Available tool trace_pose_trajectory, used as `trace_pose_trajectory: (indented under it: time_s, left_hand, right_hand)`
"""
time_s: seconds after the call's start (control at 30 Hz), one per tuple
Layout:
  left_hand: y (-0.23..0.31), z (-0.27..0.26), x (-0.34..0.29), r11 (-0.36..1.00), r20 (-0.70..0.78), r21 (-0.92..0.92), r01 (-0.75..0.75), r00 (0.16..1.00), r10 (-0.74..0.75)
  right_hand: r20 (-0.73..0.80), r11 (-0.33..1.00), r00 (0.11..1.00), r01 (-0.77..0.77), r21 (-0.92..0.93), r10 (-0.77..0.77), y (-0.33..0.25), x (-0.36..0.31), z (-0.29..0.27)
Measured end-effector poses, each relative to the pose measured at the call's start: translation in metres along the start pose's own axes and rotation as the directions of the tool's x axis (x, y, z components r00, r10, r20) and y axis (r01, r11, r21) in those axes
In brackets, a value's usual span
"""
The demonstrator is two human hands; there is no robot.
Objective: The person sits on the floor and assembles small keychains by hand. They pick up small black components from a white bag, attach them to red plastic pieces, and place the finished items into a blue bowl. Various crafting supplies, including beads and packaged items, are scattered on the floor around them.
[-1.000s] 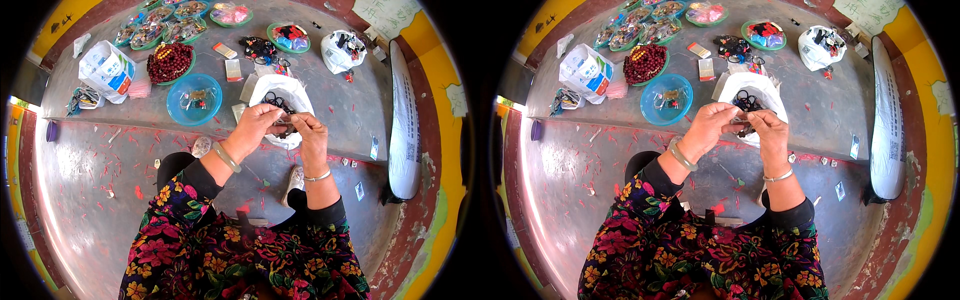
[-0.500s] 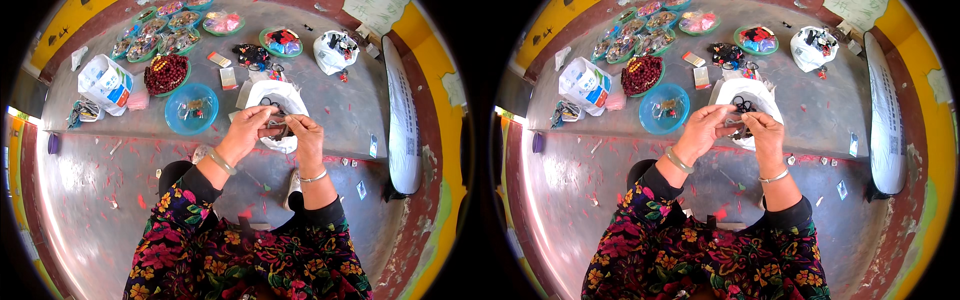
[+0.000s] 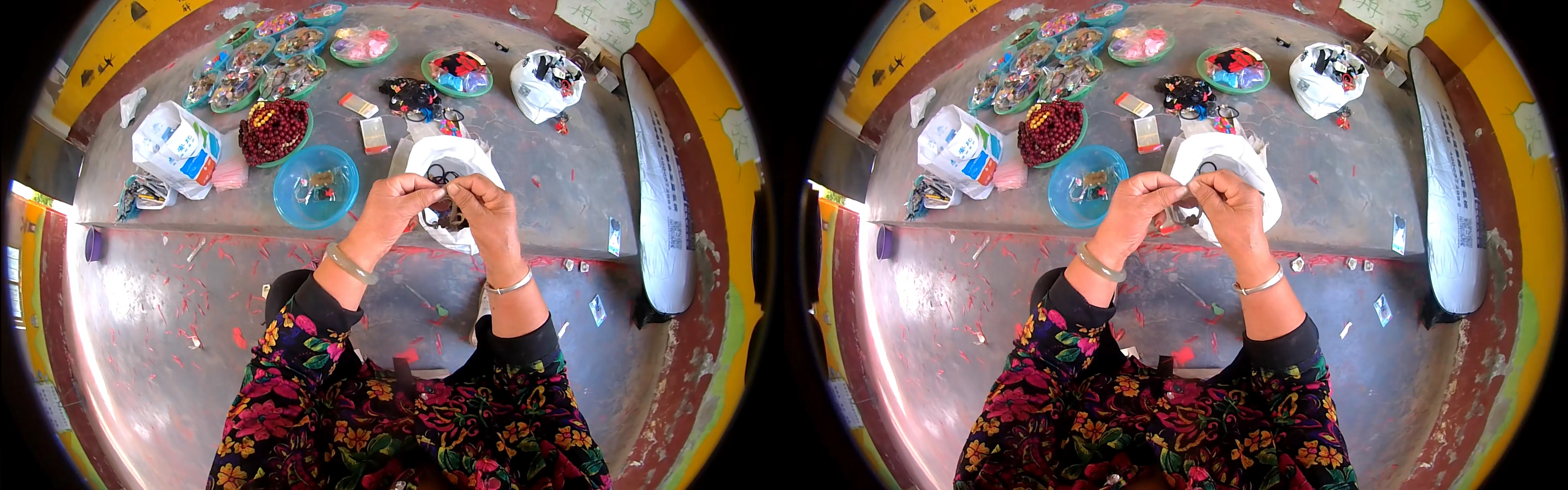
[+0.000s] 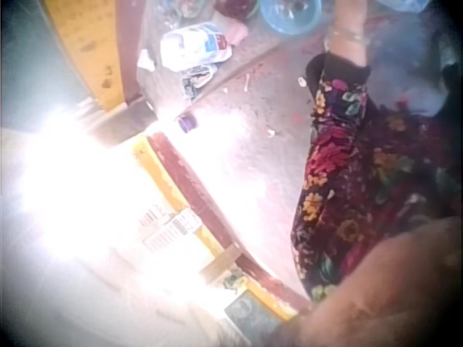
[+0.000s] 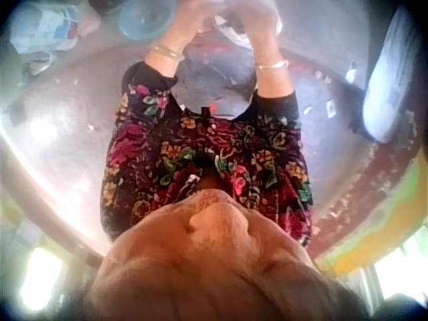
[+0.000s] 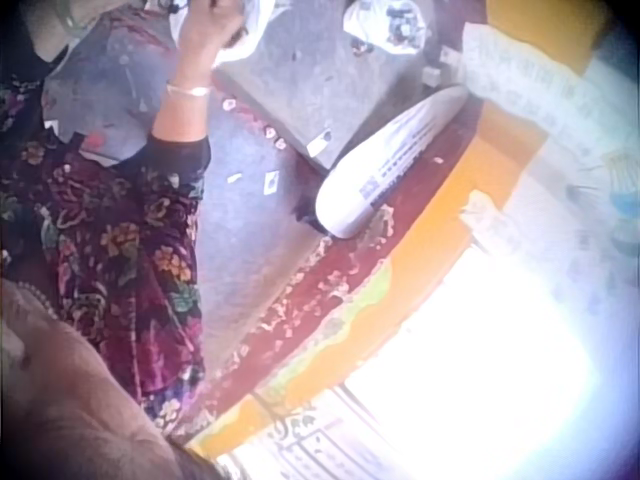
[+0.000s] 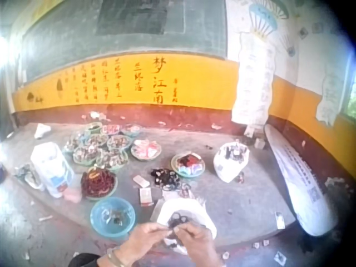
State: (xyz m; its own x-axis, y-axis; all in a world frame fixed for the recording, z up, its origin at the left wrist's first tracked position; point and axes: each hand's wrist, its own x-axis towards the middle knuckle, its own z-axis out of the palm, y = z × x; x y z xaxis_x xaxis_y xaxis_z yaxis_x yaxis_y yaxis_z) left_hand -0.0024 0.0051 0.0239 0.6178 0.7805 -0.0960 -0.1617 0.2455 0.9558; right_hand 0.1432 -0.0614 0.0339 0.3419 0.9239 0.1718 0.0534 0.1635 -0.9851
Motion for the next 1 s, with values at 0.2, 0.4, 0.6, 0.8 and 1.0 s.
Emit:
trace_pose_trajectory:
  time_s: [0.2, 0.4, 0.6, 0.8, 1.0]
  left_hand:
    - [0.005, -0.002, 0.000, 0.989, -0.038, -0.148, 0.017, 0.999, -0.023]
    - [0.010, -0.005, -0.003, 0.975, -0.046, -0.209, 0.075, 0.995, -0.086]
    - [0.012, -0.002, -0.003, 0.991, -0.109, -0.128, 0.043, 0.992, -0.057]
    - [0.004, -0.005, -0.001, 0.998, -0.129, -0.049, 0.045, 0.990, -0.051]
    - [-0.007, -0.004, 0.001, 0.980, -0.062, -0.182, 0.084, 0.993, -0.097]
  right_hand:
    - [-0.018, 0.993, 0.993, 0.118, -0.029, -0.118, 0.000, 0.003, 0.011]
    - [-0.045, 0.989, 0.999, 0.006, 0.147, 0.001, 0.000, 0.002, 0.013]
    - [-0.113, 0.969, 0.981, -0.131, 0.207, 0.157, 0.003, 0.006, 0.009]
    - [-0.035, 0.958, 0.975, -0.209, 0.196, 0.220, 0.008, 0.007, 0.002]
    - [0.034, 0.932, 0.969, -0.244, 0.269, 0.244, 0.010, 0.004, -0.003]
